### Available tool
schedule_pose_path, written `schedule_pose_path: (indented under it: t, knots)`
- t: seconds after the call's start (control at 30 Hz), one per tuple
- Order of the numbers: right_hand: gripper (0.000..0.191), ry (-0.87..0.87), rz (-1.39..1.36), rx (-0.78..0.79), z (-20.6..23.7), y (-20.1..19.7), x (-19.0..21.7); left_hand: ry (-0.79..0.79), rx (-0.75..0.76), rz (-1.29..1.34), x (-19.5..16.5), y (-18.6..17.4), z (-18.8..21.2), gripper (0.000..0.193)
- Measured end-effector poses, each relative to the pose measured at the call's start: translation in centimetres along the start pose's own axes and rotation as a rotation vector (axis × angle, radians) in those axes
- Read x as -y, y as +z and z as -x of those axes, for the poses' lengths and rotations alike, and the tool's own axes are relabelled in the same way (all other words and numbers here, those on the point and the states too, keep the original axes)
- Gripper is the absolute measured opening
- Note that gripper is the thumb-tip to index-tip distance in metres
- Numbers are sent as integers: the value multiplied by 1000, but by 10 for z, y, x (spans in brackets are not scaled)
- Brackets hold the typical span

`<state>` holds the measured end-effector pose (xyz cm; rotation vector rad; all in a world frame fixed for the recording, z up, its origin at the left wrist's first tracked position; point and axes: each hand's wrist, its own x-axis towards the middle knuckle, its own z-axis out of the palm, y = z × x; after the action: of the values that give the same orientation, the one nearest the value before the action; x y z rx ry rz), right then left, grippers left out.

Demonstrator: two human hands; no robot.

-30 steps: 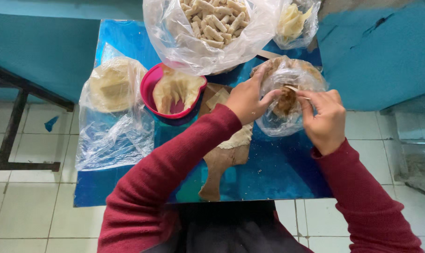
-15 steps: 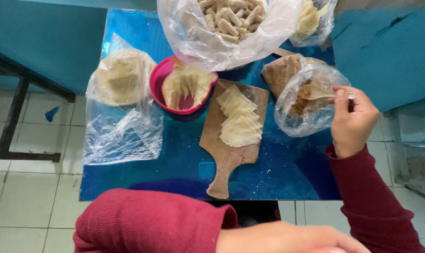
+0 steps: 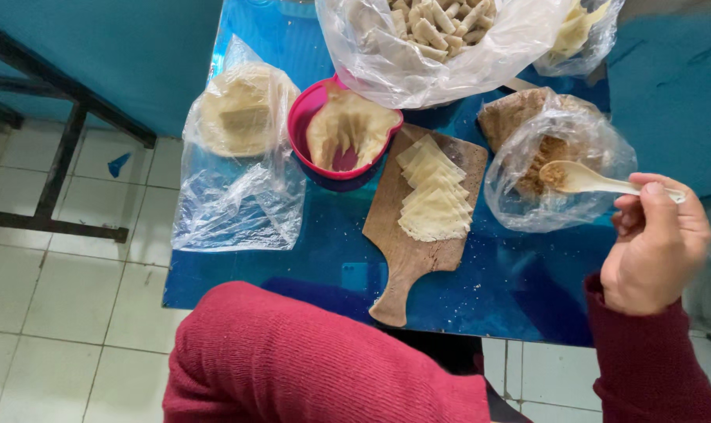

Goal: The person sits at a small blue table folding thin dough wrappers into triangles around a spoonful of brown filling taken from a plastic bag, pressing each filled pastry closed and stacking the finished pieces on a wooden board. A bag of rolled dough pieces and a bowl of dough sit nearby.

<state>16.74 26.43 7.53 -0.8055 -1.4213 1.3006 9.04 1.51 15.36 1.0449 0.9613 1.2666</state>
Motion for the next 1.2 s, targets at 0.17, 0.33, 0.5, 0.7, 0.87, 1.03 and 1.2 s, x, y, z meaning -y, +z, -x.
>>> schedule_pose_path:
  t: [0.17,0.33,0.5,0.7,0.87,1.03,1.2]
  knots:
    - [15,114,15,182,35,31,11,43,-211,-418,12,18,-9,15]
    - [16,82,174,373,50,64,11,112,-361,-856,15,30,-20,9]
    - [16,92,265,410,51,78,5,325,-175,-1094,27,-78,-11,18]
    - [12,-240,529,478,61,79,16,125,-594,-1269,38,-181,-12,16]
    - [13,-443,616,511,66,86,23,65,-641,-1242,57,-200,-10,22]
    - [15,-501,658,511,68,88,27,59,-641,-1235,64,-202,-11,22]
    - [14,-518,643,501,69,88,25,66,-641,-1239,62,-201,-11,21]
